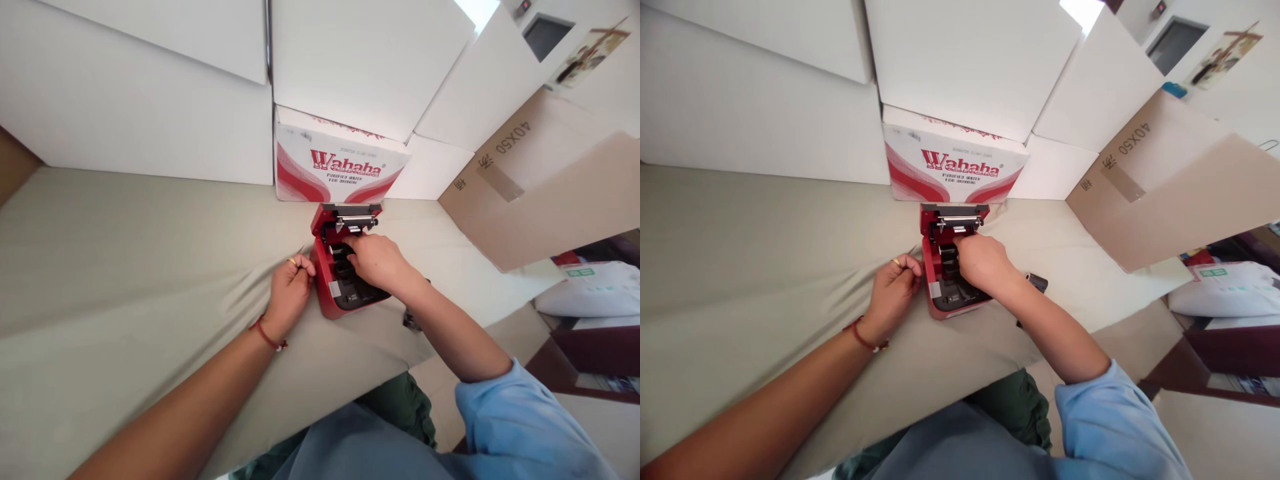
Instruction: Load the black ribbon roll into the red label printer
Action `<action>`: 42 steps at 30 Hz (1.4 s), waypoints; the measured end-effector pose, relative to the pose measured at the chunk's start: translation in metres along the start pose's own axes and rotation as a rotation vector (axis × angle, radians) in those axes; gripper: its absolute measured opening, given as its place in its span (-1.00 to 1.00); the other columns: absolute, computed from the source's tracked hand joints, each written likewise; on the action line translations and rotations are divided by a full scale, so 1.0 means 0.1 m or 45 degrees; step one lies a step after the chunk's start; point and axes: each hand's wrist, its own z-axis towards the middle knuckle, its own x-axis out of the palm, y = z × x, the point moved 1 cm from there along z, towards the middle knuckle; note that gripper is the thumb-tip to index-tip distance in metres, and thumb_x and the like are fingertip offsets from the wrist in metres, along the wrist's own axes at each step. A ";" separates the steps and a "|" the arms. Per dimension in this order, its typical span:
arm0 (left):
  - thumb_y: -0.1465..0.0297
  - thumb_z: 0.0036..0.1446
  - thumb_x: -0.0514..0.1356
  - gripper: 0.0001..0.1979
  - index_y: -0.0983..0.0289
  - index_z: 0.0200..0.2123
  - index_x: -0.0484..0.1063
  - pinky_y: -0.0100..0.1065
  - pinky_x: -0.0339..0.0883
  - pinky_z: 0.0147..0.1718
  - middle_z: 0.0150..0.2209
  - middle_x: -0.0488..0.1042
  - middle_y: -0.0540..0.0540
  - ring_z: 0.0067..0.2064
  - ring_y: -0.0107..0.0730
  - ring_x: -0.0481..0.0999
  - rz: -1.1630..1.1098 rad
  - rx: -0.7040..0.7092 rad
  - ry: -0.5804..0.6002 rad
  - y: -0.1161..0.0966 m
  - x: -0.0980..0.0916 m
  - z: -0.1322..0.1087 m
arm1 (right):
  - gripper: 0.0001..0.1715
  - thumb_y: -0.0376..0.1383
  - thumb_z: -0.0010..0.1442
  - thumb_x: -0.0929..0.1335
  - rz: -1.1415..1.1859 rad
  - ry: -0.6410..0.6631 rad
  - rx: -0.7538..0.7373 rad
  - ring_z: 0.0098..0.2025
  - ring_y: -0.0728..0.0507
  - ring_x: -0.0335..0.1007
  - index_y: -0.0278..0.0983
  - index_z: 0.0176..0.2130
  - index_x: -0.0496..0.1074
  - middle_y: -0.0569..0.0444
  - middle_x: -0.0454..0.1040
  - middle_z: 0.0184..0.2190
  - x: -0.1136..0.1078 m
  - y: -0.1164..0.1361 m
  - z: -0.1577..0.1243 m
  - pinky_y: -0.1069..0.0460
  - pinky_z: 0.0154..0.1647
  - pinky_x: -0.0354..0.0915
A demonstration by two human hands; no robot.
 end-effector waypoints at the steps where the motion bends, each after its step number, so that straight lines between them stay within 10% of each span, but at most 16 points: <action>1: 0.29 -0.12 0.16 -0.90 0.15 -0.47 0.41 -0.35 0.05 -0.46 -0.55 0.36 -0.07 -0.49 -0.42 0.20 0.003 0.001 0.002 0.00 0.00 0.00 | -0.51 -0.32 0.53 0.33 -0.004 0.008 0.001 0.16 -0.43 0.74 -0.21 0.32 0.62 -0.22 0.77 0.19 0.01 0.02 0.03 -0.15 0.06 0.53; 12: 0.26 -0.05 0.16 -0.90 0.14 -0.48 0.40 -0.33 0.10 -0.42 -0.55 0.32 -0.08 -0.47 -0.40 0.22 0.035 0.018 0.010 -0.04 0.01 -0.03 | -0.55 -0.28 0.55 0.43 0.100 0.006 -0.037 0.15 -0.41 0.77 -0.29 0.35 0.57 -0.27 0.79 0.14 -0.02 0.07 0.11 -0.13 0.07 0.54; 20: 0.26 -0.02 0.17 -0.90 0.14 -0.47 0.41 -0.34 0.15 -0.42 -0.54 0.33 -0.08 -0.47 -0.39 0.24 0.066 0.027 0.004 -0.05 0.00 -0.05 | -0.69 -0.30 0.60 0.40 0.614 -0.341 -0.530 0.24 -0.33 0.68 -0.23 0.21 0.67 -0.17 0.78 0.17 0.23 -0.36 -0.21 -0.23 0.32 0.54; 27: 0.29 0.04 0.16 -0.91 0.14 -0.45 0.40 -0.34 0.19 -0.42 -0.54 0.32 -0.08 -0.48 -0.39 0.24 0.095 0.076 0.006 -0.04 -0.01 -0.06 | -0.45 -0.15 0.76 0.18 0.616 -0.191 -0.663 0.12 -0.30 0.73 -0.25 -0.01 0.68 -0.15 0.80 0.03 0.16 -0.21 -0.05 -0.25 0.30 0.56; 32: 0.35 0.17 0.16 -0.89 0.16 -0.41 0.43 -0.31 0.31 -0.33 -0.47 0.40 -0.04 -0.40 -0.34 0.37 0.168 0.183 -0.036 -0.06 0.00 -0.12 | -0.50 -0.10 0.75 0.24 0.767 -0.518 -0.703 0.37 -0.28 0.68 -0.20 0.29 0.67 -0.13 0.75 0.31 0.21 -0.42 -0.42 -0.26 0.50 0.53; 36: 0.41 0.35 0.19 -0.88 0.16 -0.28 0.49 -0.26 0.43 -0.08 -0.25 0.52 0.03 -0.16 -0.27 0.52 0.239 0.363 -0.137 -0.17 -0.01 -0.20 | -0.57 -0.19 0.68 0.34 0.714 -0.684 -0.662 0.37 -0.32 0.71 -0.13 0.37 0.65 -0.16 0.72 0.35 0.53 -0.57 -0.84 -0.32 0.46 0.60; 42: 0.52 0.46 0.23 -0.75 0.14 0.09 0.58 -0.13 0.49 0.22 0.02 0.61 0.13 0.12 -0.17 0.60 0.754 1.227 -0.076 -0.43 0.06 -0.55 | -0.31 -0.25 0.61 0.39 0.549 -0.772 -0.652 0.58 -0.34 0.49 -0.10 0.61 0.39 -0.17 0.60 0.48 0.94 -0.49 -1.14 -0.43 0.64 0.40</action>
